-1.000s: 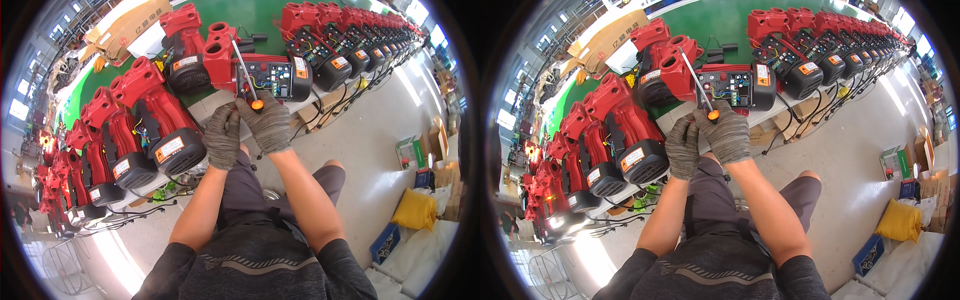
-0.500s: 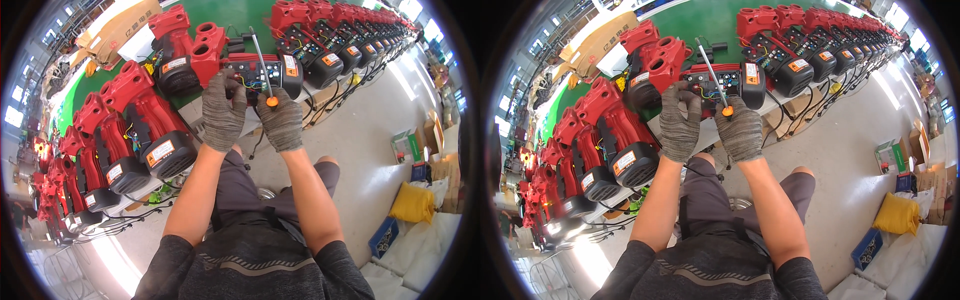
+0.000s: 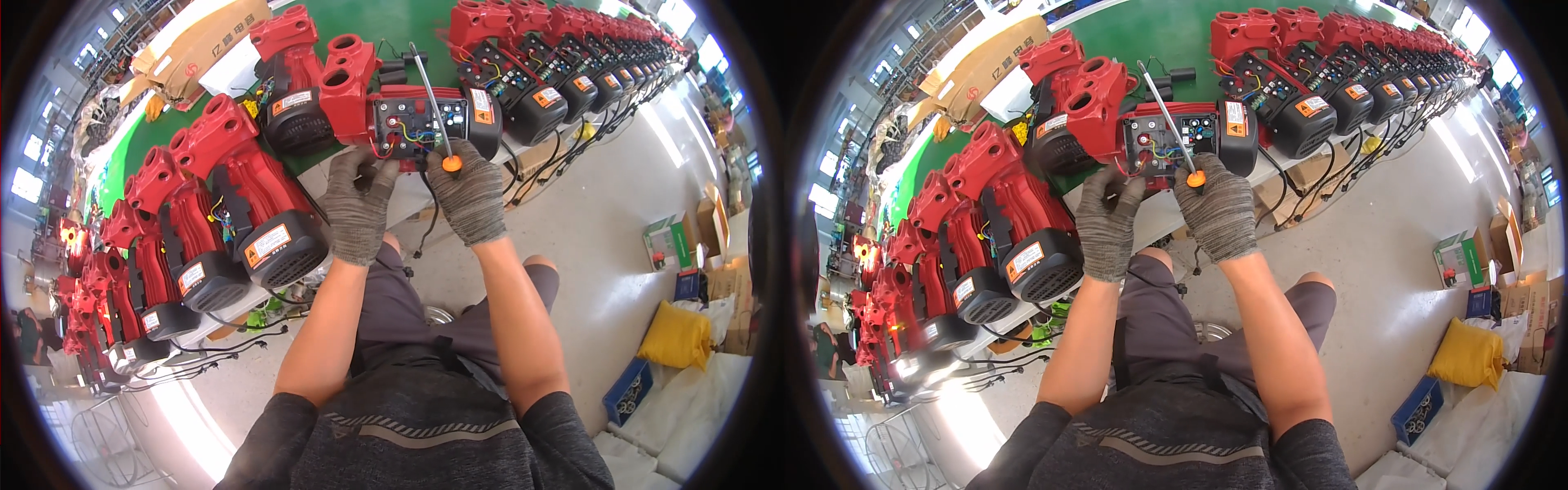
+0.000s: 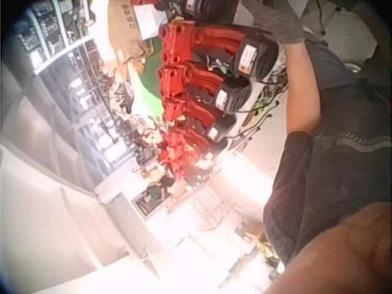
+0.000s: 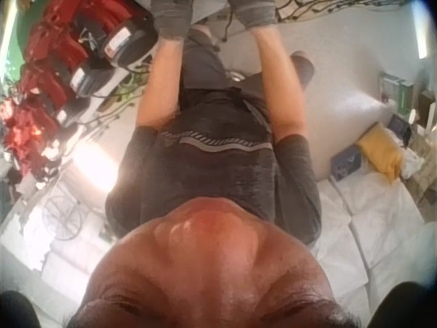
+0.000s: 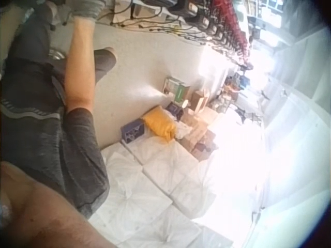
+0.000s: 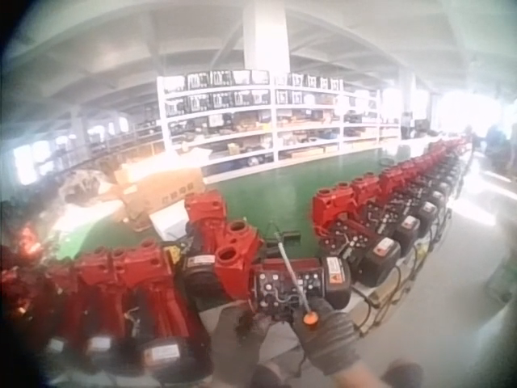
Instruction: The person uses a screwdriver to secure wires into terminals inside several red industrial pump housings lined up on a workbench.
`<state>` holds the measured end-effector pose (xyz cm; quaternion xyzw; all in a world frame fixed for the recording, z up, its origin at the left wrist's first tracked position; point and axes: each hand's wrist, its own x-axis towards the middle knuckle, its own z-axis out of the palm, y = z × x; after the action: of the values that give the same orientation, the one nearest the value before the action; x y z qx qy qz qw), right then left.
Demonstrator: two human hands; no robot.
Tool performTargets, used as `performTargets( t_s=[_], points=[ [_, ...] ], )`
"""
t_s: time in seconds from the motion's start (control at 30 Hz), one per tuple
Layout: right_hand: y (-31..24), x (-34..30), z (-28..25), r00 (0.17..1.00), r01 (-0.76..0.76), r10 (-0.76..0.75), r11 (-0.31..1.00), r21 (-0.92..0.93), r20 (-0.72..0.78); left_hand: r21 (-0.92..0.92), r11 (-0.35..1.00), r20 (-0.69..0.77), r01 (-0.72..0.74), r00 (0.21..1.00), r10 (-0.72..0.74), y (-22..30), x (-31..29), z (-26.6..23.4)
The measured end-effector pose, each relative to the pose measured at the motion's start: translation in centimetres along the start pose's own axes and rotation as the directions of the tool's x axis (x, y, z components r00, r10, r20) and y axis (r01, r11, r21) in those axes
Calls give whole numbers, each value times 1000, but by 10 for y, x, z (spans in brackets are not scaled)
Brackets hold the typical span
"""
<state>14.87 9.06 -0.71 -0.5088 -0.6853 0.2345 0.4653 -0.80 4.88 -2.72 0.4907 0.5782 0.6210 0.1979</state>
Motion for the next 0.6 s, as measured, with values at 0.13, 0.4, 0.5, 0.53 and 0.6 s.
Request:
performTargets(
  t_s=[0.13, 0.4, 0.5, 0.53, 0.6],
  points=[
    [2, -5, 4, 1000, 24, -25, 998, 55, 10, -90, 987, 30, -133, 990, 136, -10, 6, 6],
    [1, -16, 2, 977, -207, 174, 922, 328, 126, 52, 878, 169, -476, 871, 462, -7, 10, 9],
    [-1, -23, -6, 986, -164, 133, 860, 482, 98, 46, 860, 192, -508, 850, 491, -1, 9, 9],
    [-3, -25, -9, 994, -107, 71, 814, 571, 85, 45, 860, 190, -508, 849, 492, -1, 9, 8],
    [-6, -25, -16, 994, -2, -45, 901, 433, 98, -79, 989, 339, -121, 930, 141, -5, 9, 4]
  ],
)
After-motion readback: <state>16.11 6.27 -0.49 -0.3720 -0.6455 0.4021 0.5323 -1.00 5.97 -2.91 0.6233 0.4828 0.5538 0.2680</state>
